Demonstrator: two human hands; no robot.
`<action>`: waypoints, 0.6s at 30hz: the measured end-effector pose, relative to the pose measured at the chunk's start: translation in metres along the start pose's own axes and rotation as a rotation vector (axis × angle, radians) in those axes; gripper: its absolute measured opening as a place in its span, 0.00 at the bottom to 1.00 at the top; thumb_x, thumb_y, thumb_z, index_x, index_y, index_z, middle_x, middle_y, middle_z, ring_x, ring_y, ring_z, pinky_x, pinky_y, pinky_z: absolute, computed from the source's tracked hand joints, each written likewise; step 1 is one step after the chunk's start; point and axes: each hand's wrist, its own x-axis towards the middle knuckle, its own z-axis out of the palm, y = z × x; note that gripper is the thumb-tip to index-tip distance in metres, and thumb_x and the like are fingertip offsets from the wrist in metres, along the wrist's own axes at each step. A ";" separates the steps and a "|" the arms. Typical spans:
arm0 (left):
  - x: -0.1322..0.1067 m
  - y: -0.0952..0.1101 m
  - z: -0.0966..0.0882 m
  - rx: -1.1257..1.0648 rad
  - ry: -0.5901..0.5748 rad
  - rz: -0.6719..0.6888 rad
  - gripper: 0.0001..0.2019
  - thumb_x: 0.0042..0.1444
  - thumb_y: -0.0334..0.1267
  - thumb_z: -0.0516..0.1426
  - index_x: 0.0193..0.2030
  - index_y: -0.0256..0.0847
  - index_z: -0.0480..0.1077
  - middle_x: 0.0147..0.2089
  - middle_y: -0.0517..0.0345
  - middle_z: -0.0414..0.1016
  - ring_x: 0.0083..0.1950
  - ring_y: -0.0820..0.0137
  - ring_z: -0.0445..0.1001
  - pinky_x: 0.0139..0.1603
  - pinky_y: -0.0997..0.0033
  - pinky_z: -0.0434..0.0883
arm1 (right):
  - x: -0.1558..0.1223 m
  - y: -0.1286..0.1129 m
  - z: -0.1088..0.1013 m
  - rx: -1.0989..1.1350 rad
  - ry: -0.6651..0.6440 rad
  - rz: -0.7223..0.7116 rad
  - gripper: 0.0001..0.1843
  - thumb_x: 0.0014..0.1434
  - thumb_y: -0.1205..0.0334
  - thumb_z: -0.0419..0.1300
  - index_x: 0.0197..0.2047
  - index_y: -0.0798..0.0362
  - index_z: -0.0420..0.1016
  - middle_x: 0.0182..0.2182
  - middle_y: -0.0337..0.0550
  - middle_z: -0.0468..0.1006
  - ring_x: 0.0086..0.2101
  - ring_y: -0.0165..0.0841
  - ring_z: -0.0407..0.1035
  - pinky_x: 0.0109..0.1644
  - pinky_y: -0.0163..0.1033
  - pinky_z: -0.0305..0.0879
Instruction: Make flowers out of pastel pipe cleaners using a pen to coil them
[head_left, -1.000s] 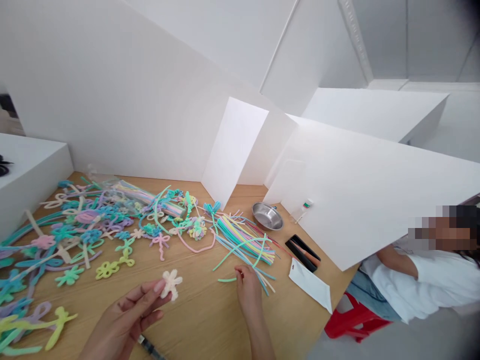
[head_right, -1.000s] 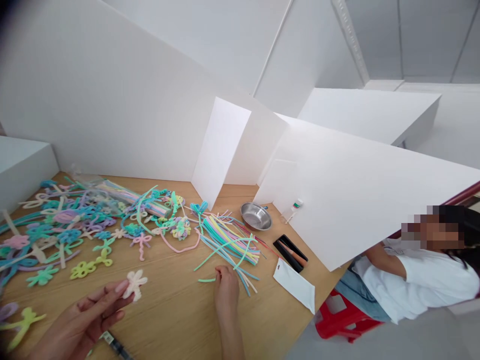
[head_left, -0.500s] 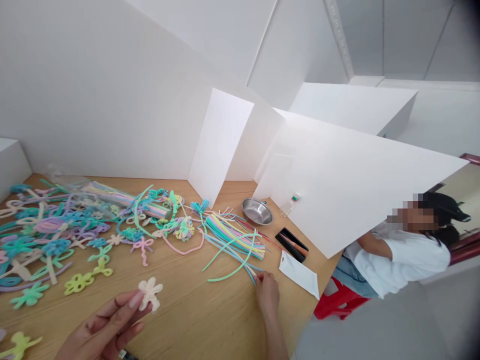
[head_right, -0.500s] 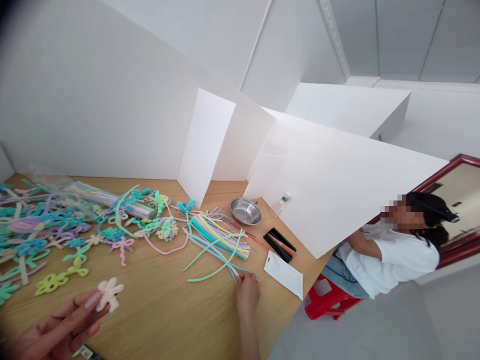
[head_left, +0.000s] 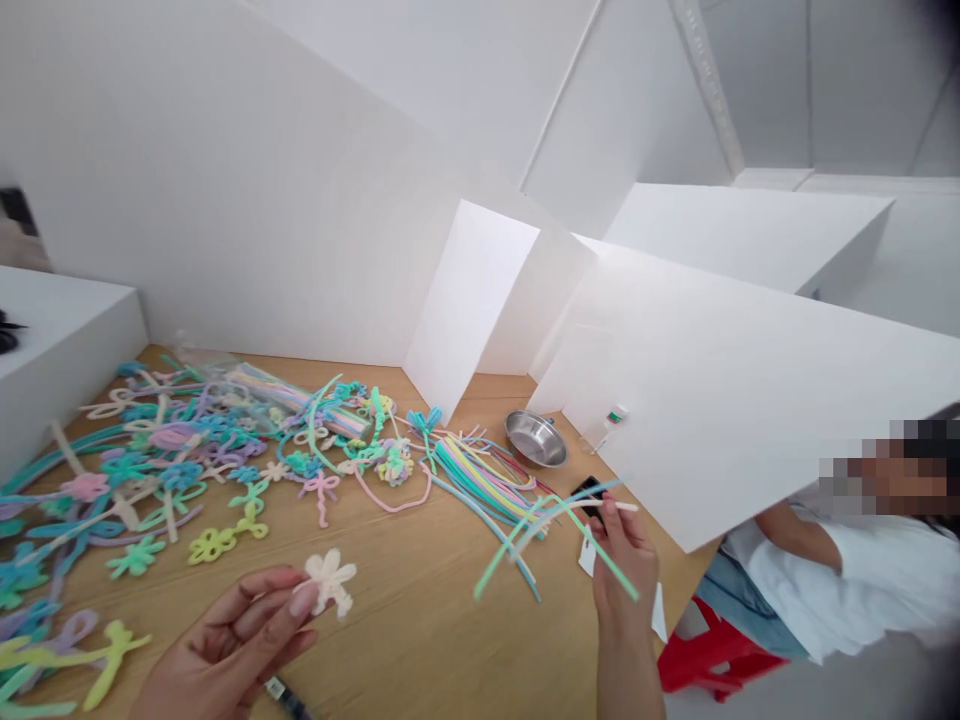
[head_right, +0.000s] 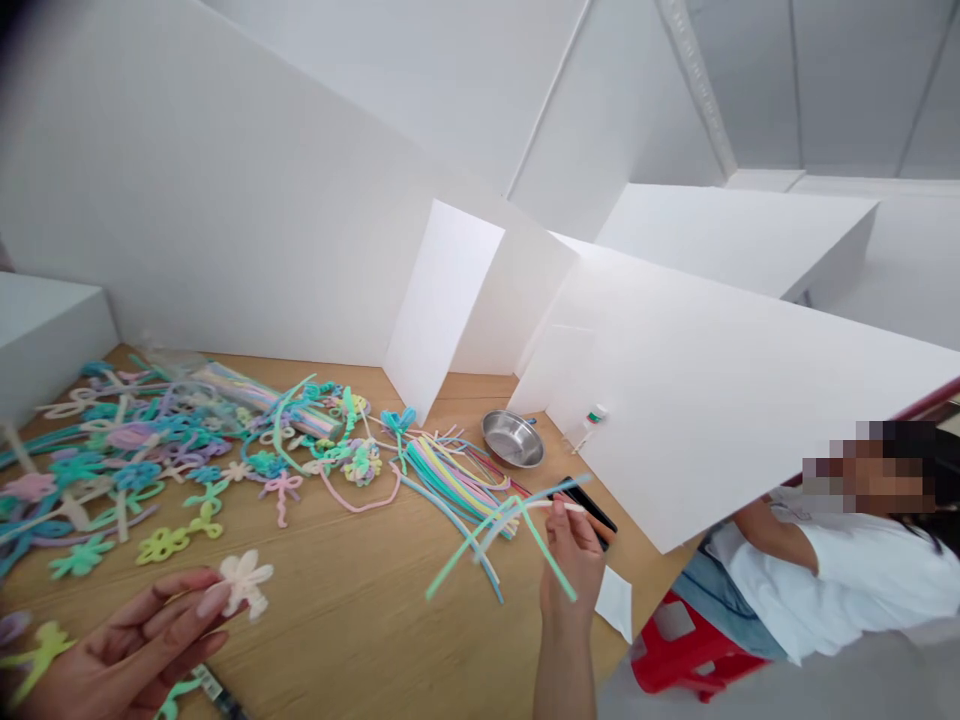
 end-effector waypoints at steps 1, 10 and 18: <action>-0.001 0.001 -0.001 0.006 0.008 0.000 0.20 0.22 0.41 0.75 0.28 0.47 0.77 0.27 0.69 0.84 0.30 0.70 0.80 0.26 0.84 0.77 | -0.001 -0.010 0.007 0.027 -0.005 -0.038 0.15 0.64 0.56 0.56 0.49 0.55 0.71 0.47 0.47 0.74 0.43 0.37 0.72 0.45 0.44 0.70; -0.011 0.011 0.001 0.023 0.090 0.095 0.20 0.24 0.43 0.74 0.27 0.46 0.75 0.27 0.67 0.82 0.32 0.68 0.79 0.24 0.82 0.78 | -0.036 -0.081 0.079 -0.089 -0.329 -0.340 0.12 0.58 0.56 0.59 0.41 0.52 0.80 0.34 0.44 0.80 0.38 0.38 0.72 0.45 0.43 0.64; -0.012 0.003 -0.007 0.041 0.092 0.265 0.15 0.34 0.38 0.72 0.29 0.47 0.74 0.29 0.70 0.82 0.34 0.70 0.80 0.34 0.84 0.78 | -0.160 -0.113 0.102 -0.203 -0.712 -0.614 0.13 0.63 0.63 0.54 0.48 0.42 0.75 0.31 0.41 0.79 0.31 0.36 0.72 0.35 0.38 0.65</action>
